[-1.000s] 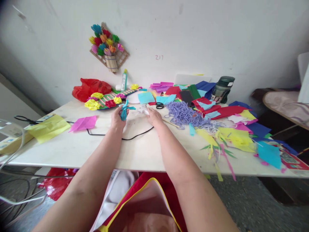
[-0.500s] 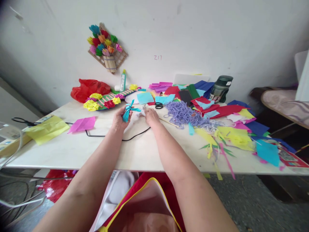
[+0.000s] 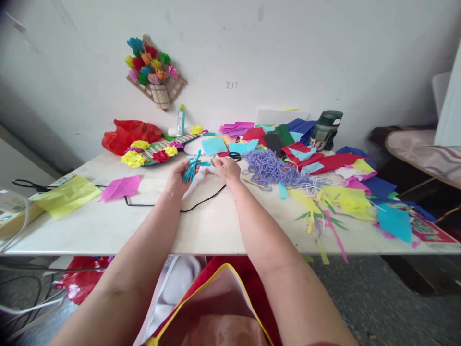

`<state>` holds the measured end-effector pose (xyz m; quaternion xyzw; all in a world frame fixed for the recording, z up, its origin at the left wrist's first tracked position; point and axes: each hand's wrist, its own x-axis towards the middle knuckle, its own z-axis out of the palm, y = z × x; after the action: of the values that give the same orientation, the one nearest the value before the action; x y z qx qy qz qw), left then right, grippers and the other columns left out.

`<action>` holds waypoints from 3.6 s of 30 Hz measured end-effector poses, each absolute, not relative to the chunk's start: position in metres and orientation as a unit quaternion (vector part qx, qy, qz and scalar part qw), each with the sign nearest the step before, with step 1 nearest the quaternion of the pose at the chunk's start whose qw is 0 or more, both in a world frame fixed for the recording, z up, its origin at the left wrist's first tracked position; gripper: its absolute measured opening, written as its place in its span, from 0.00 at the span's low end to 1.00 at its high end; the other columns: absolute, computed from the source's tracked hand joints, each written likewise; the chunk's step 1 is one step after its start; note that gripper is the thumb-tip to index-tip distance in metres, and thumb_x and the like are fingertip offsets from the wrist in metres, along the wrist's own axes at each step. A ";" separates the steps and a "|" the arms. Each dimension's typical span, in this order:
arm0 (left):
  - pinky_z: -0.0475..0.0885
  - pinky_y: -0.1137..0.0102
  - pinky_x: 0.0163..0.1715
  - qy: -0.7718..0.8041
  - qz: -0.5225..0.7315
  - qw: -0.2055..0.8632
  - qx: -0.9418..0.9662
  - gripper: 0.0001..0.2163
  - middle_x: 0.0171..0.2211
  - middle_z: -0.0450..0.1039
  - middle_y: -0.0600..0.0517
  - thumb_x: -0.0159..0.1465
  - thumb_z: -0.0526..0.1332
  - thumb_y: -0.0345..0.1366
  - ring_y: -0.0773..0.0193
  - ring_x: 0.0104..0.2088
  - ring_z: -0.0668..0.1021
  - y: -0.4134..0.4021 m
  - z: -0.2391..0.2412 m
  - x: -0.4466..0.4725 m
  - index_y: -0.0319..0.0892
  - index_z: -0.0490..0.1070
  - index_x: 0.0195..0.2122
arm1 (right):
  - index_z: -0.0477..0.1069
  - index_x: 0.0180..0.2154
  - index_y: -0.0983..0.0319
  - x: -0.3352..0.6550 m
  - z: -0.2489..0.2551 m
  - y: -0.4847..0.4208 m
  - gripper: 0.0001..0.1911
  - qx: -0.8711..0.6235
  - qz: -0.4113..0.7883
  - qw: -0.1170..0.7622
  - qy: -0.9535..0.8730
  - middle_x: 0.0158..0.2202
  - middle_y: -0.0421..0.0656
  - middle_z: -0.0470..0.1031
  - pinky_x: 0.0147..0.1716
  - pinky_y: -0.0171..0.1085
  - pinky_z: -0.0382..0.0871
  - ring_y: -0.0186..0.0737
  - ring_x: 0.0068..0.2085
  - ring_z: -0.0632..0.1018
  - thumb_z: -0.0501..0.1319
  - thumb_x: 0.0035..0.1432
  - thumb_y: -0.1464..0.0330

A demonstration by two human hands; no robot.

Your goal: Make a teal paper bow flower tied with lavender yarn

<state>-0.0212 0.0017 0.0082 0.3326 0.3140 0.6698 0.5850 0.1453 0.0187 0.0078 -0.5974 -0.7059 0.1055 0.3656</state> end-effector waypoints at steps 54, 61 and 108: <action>0.70 0.74 0.22 0.378 0.604 0.516 0.475 0.16 0.23 0.74 0.53 0.42 0.71 0.34 0.68 0.22 0.74 0.003 0.001 -0.024 0.39 0.74 0.32 | 0.75 0.34 0.63 0.138 0.000 0.029 0.15 -0.421 0.364 0.566 -0.608 0.17 0.33 0.64 0.23 0.30 0.60 0.29 0.20 0.64 0.54 0.44 0.74; 0.74 0.68 0.28 0.360 0.568 0.550 0.495 0.13 0.27 0.75 0.50 0.41 0.71 0.32 0.65 0.26 0.76 0.002 0.001 -0.023 0.37 0.75 0.30 | 0.76 0.34 0.63 0.140 -0.009 0.038 0.16 -0.479 0.302 0.551 -0.613 0.19 0.36 0.68 0.26 0.32 0.64 0.33 0.22 0.67 0.53 0.44 0.72; 0.72 0.69 0.30 0.374 0.521 0.571 0.513 0.14 0.25 0.74 0.51 0.42 0.70 0.37 0.66 0.26 0.76 0.004 -0.001 -0.027 0.37 0.73 0.29 | 0.74 0.25 0.64 0.140 0.011 0.015 0.08 -0.370 0.435 0.532 -0.625 0.23 0.37 0.72 0.27 0.31 0.63 0.30 0.26 0.70 0.63 0.40 0.66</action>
<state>-0.0272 0.0041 -0.0013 0.5132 0.3737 0.5206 0.5710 0.1402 0.0154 0.0110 -0.3695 -0.6252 0.4354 0.5320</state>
